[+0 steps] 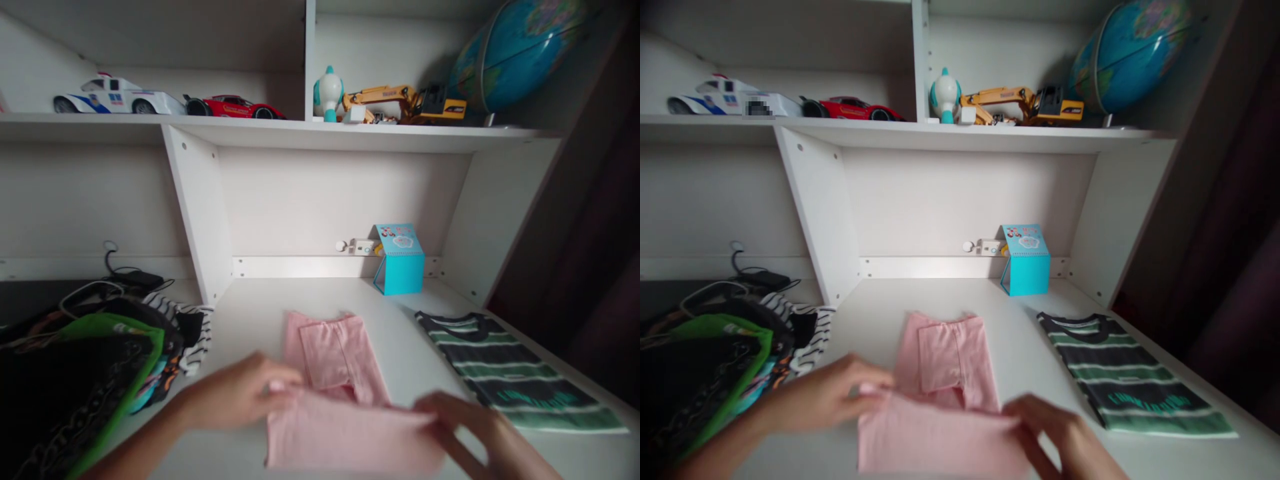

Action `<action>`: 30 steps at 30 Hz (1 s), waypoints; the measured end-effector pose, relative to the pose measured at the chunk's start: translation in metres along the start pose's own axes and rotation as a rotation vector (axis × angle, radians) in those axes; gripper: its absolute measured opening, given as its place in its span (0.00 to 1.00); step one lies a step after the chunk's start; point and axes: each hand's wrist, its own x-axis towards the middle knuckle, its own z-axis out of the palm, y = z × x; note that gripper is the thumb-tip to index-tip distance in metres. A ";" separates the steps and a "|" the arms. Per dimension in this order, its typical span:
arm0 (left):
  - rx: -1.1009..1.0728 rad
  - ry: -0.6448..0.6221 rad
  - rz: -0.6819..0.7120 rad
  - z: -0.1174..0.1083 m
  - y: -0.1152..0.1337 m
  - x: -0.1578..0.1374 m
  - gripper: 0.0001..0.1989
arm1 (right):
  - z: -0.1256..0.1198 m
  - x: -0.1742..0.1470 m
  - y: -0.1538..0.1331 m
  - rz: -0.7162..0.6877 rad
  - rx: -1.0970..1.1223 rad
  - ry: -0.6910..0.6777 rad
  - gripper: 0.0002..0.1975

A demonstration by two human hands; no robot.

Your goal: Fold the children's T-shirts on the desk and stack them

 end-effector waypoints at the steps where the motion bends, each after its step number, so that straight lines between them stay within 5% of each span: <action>1: 0.001 0.016 -0.015 -0.013 -0.011 0.026 0.11 | -0.003 0.029 0.006 0.036 0.023 -0.023 0.13; 3: -0.035 0.115 -0.043 -0.027 -0.046 0.078 0.10 | 0.002 0.088 0.022 0.103 0.043 -0.083 0.12; 6: -0.170 0.043 -0.178 -0.021 -0.106 0.134 0.10 | 0.033 0.156 0.055 0.192 0.004 -0.084 0.07; 11: -0.168 -0.007 -0.217 -0.004 -0.159 0.156 0.10 | 0.081 0.194 0.103 0.268 -0.016 -0.175 0.11; 18: 0.025 0.116 -0.256 0.006 -0.179 0.162 0.05 | 0.097 0.199 0.124 0.367 -0.064 -0.169 0.12; 21: 0.116 0.190 -0.285 0.019 -0.181 0.162 0.10 | 0.106 0.196 0.123 0.410 -0.087 -0.159 0.14; 26: 0.184 0.180 -0.260 0.022 -0.169 0.162 0.07 | 0.109 0.191 0.113 0.463 -0.093 -0.135 0.13; 30: 0.191 0.205 -0.184 -0.001 -0.143 0.165 0.11 | 0.083 0.190 0.098 0.419 -0.059 -0.044 0.10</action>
